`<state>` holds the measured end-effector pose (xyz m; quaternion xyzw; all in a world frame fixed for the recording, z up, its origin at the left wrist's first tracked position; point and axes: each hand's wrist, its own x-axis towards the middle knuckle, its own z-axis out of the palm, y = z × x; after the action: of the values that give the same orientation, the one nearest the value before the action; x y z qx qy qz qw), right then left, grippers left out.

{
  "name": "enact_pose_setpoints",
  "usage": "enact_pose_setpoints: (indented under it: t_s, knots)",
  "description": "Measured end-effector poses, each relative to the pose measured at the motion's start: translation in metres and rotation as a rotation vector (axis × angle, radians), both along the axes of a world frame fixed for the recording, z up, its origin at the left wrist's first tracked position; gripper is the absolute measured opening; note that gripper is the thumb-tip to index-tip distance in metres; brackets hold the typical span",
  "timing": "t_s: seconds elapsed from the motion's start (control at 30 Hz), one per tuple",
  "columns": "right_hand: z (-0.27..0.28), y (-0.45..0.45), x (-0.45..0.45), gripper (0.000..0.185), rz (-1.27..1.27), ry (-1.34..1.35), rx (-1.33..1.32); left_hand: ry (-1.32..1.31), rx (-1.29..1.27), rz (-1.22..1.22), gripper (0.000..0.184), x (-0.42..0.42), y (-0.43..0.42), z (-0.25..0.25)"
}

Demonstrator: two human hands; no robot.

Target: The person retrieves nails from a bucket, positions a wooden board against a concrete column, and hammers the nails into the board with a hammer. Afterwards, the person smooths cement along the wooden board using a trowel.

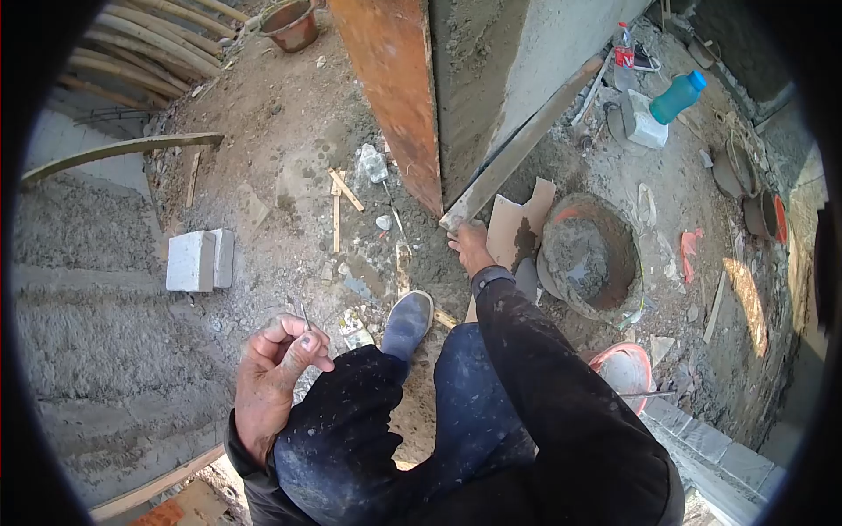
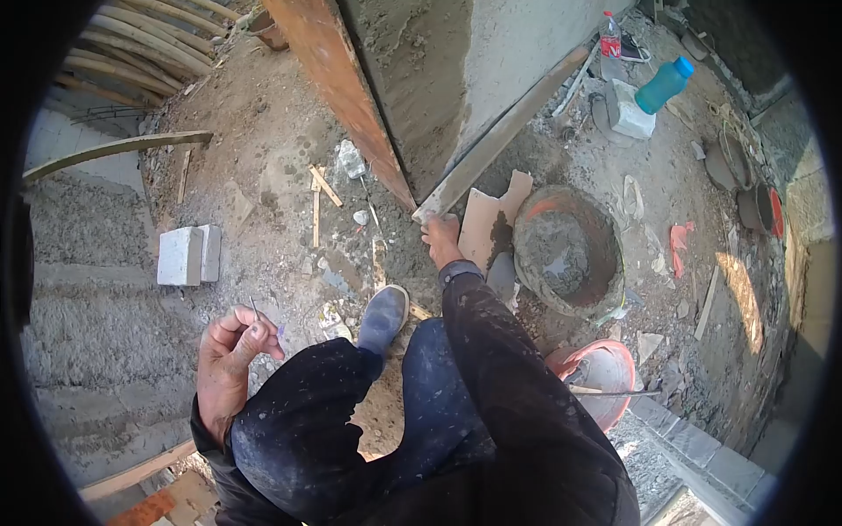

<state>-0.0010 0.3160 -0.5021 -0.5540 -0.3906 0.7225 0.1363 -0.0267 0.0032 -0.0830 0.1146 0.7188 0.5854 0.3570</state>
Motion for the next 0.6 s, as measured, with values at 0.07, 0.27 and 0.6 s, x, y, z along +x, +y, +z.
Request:
enact_pose_setpoints:
  t_s: [0.07,0.27,0.6]
  knots:
    - [0.017,-0.001,0.019,0.031,-0.031,0.004,-0.056,-0.019,0.027,0.005,0.016,-0.002,-0.004,-0.006]
    - [0.129,-0.019,0.11,0.047,0.198,1.024,-0.406,-0.239,0.128,-0.065,0.011,-0.024,0.006,-0.051]
    - [0.238,-0.146,0.161,0.068,0.55,1.036,-0.573,-0.967,0.329,-0.511,0.016,-0.028,0.083,-0.146]
